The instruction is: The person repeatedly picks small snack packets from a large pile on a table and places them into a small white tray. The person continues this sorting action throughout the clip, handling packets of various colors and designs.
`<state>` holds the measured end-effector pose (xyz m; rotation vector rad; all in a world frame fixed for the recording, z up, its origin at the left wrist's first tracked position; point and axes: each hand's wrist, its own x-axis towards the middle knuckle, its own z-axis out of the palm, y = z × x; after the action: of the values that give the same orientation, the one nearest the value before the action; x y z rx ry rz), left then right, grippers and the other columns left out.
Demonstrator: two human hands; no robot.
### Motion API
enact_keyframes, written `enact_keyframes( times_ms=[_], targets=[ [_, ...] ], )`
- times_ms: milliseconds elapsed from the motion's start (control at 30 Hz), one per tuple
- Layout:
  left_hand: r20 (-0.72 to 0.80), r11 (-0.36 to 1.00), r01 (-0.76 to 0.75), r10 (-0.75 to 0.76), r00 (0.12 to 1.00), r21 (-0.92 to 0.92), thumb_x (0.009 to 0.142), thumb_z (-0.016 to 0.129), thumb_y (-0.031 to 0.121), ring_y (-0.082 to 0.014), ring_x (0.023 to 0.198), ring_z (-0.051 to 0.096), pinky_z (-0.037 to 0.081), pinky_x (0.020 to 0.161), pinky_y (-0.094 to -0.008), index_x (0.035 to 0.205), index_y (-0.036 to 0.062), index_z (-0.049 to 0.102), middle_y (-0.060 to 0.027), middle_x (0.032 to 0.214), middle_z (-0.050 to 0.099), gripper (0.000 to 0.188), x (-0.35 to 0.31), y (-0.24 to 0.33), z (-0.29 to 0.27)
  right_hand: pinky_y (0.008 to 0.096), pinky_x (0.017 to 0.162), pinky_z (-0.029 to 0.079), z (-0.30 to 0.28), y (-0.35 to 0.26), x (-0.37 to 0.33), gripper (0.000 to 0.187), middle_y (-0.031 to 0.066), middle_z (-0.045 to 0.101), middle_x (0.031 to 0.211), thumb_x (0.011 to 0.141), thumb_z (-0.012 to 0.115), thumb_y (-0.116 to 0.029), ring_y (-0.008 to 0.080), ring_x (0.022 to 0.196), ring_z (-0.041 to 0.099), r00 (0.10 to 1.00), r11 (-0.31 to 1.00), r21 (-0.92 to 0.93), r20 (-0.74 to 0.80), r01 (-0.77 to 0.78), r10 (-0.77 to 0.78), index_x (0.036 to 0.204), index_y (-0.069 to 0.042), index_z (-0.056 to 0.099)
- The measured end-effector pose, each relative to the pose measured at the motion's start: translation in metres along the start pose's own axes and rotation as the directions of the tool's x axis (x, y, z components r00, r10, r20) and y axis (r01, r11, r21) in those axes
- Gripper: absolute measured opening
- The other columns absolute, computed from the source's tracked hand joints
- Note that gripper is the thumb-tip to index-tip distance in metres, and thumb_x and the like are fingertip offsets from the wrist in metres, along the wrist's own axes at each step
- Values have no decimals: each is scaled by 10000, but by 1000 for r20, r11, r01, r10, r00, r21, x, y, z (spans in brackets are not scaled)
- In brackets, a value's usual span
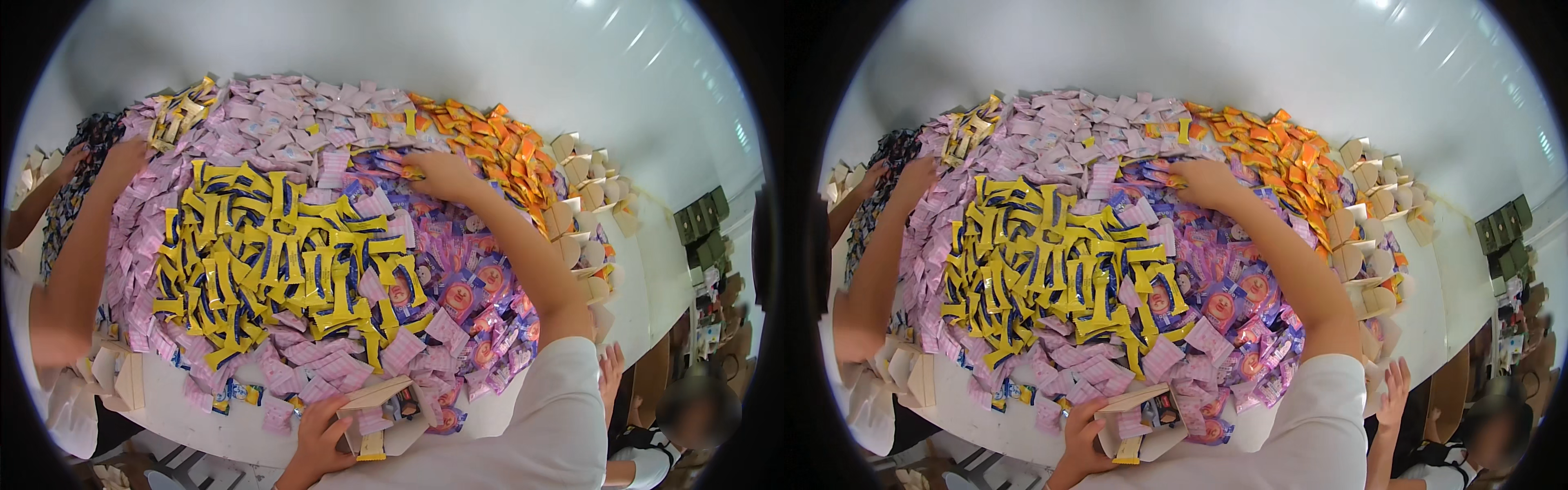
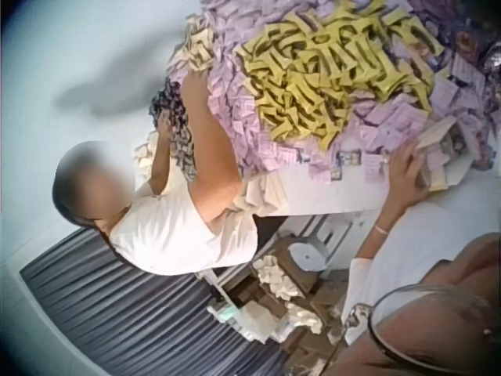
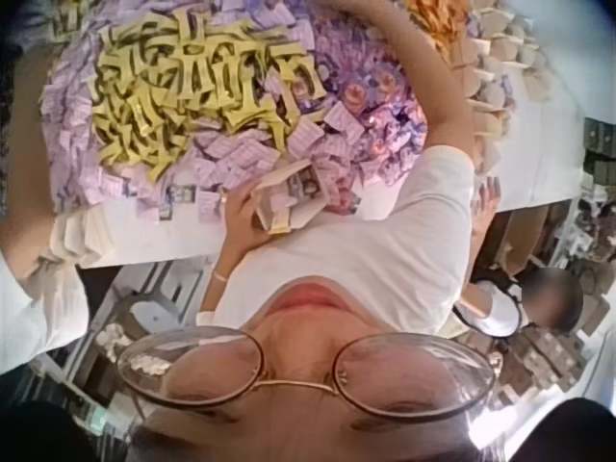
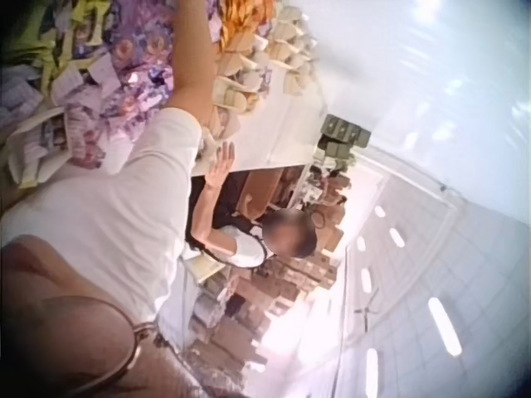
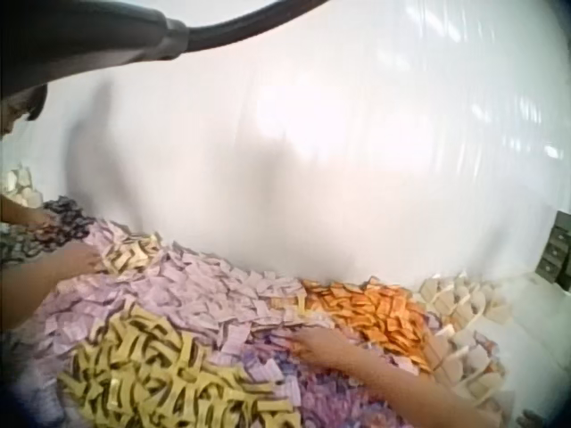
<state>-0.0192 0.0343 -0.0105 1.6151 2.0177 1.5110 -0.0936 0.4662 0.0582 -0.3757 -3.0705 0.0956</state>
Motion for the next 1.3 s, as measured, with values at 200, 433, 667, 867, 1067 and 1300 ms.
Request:
enact_keyframes(
  times_ms=[200, 433, 667, 867, 1067, 1300],
  targets=[
    [-47, 999, -47, 47, 998, 13, 478, 714, 167, -358, 940, 542, 421, 761, -446, 1102, 97, 433, -194, 1139, 509, 688, 1, 2, 0, 277, 625, 452, -75, -21, -55, 349, 54, 581, 775, 765, 576, -155, 134, 736, 554, 949, 578, 778, 73, -247, 308, 1094, -54, 523],
    [-47, 996, 59, -56, 997, 59, 474, 796, 166, -325, 979, 520, 369, 846, -422, 1058, 91, 388, -179, 1140, 513, 717, -1, 14, -2, 260, 678, 451, -91, -140, -184, 401, 68, 617, 1020, 693, 513, -6, 163, 740, 574, 889, 405, 862, -107, 306, -446, 1085, -87, 538],
    [45, 994, 103, -102, 994, -32, 533, 829, 183, -335, 1009, 501, 400, 851, -395, 1094, 73, 376, -170, 1151, 488, 729, -15, 29, -4, 333, 513, 435, -41, -222, -242, 543, 41, 503, 797, 697, 650, -153, 234, 662, 571, 791, 807, 315, 215, 499, -573, 1187, -96, 424],
    [-5, 985, 169, -170, 986, -37, 539, 822, 170, -339, 1056, 484, 406, 874, -398, 1160, 63, 349, -175, 1171, 468, 789, -29, 35, 0, 349, 756, 449, -33, -230, -254, 666, 154, 478, 1126, 692, 675, -130, 295, 998, 527, 870, 686, 650, 77, 327, -488, 1279, -68, 366],
    [-23, 988, 124, -126, 992, -88, 540, 826, 141, -345, 1066, 491, 426, 865, -396, 1178, 97, 320, -194, 1214, 432, 816, -35, 25, 4, 356, 724, 465, -31, -221, -276, 499, 152, 476, 1137, 726, 661, -126, 305, 927, 546, 940, 732, 603, -98, 317, -326, 1174, -47, 458],
    [26, 994, 59, -56, 998, -95, 547, 825, 131, -338, 1068, 495, 433, 855, -386, 1188, 98, 309, -197, 1227, 423, 823, -31, 28, 13, 362, 624, 470, -15, -249, -271, 282, 114, 510, 891, 741, 650, -171, 264, 710, 573, 893, 925, 342, 346, 166, -288, 953, -20, 540]
  ],
)
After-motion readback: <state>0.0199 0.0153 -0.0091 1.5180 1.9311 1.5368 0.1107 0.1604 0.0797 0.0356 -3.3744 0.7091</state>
